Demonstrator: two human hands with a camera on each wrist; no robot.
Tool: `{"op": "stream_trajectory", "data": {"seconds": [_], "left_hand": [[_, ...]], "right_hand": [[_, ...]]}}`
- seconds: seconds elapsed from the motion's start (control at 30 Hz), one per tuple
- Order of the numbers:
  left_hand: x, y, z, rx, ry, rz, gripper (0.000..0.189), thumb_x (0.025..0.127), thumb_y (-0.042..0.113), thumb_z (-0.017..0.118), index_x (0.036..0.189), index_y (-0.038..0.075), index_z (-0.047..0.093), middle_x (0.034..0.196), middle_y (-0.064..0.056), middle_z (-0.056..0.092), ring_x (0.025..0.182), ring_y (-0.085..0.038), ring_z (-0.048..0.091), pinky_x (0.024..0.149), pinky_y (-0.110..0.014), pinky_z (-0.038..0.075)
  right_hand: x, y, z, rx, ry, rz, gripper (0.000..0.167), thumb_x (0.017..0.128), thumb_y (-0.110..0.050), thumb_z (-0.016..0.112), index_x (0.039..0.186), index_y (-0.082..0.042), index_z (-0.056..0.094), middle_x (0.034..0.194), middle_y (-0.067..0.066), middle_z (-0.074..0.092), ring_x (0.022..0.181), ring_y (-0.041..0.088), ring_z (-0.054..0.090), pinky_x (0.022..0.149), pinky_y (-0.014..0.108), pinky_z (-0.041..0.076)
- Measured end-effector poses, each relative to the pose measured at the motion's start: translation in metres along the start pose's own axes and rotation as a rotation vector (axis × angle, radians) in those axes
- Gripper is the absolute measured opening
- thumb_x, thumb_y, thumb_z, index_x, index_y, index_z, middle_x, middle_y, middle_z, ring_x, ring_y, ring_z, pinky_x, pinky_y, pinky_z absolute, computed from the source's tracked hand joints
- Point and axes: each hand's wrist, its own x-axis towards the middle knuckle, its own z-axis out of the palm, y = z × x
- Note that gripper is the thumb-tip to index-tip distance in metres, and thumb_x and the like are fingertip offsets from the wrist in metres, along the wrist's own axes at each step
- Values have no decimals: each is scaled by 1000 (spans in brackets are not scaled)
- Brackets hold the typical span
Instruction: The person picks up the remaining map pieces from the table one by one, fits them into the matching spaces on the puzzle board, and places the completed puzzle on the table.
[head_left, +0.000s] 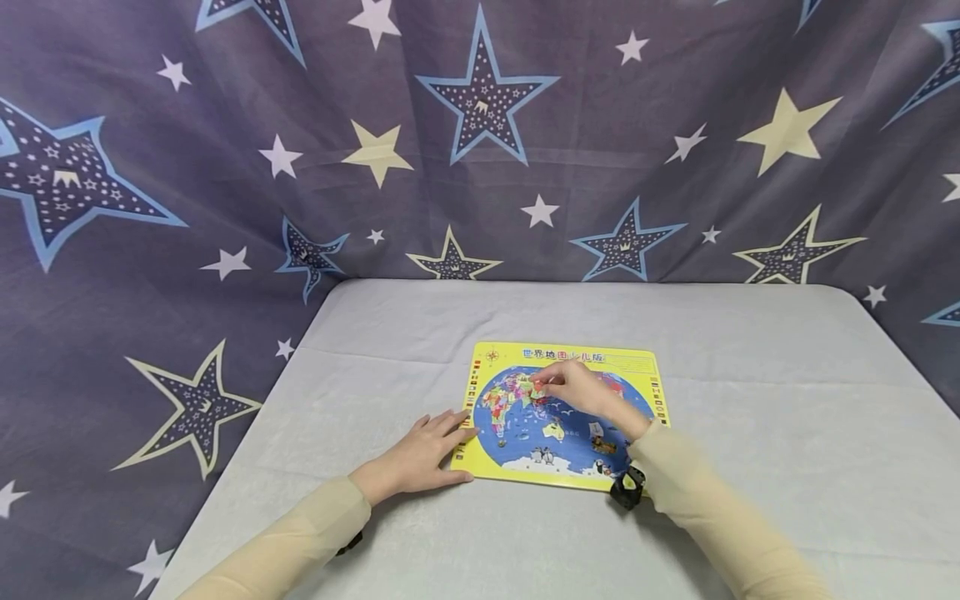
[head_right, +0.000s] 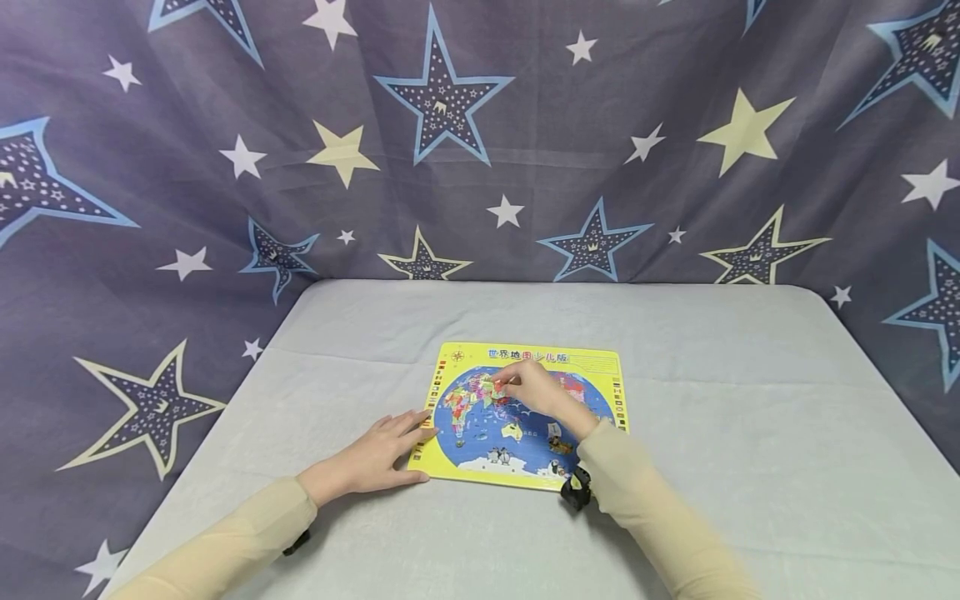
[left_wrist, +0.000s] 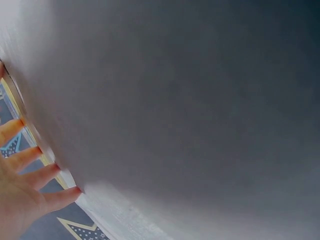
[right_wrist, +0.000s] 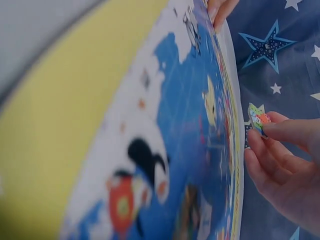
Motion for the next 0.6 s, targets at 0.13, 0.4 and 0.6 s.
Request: {"op": "stream_trajectory", "data": {"seconds": [0.13,0.4,0.6], "left_hand": [[0,0,0,-4,6,3,67,81,60,48,134,19,40,142,-9,27,129,-31,26,98,-55,24],[0,1,-1,-6,-5,-3,67,81,60,47,134,20,40,143,-9,26,129,-31,25,98,-55,23],[0,0,-1,-10,-6,3,67,81,60,46,134,20,40,143,-9,26,129,-31,25,98,-55,23]], "right_hand": [[3,-2,5,3,-15,-17,24,86,2,52,107,4,62,98,16,62,76,22,61,58,25,46],[9,-5,14,2,-30,-29,23,86,1,52,106,1,64,94,12,65,65,16,57,51,21,39],[14,-6,22,-5,-21,-35,21,85,-1,55,103,0,65,96,12,65,76,16,61,62,23,48]]}}
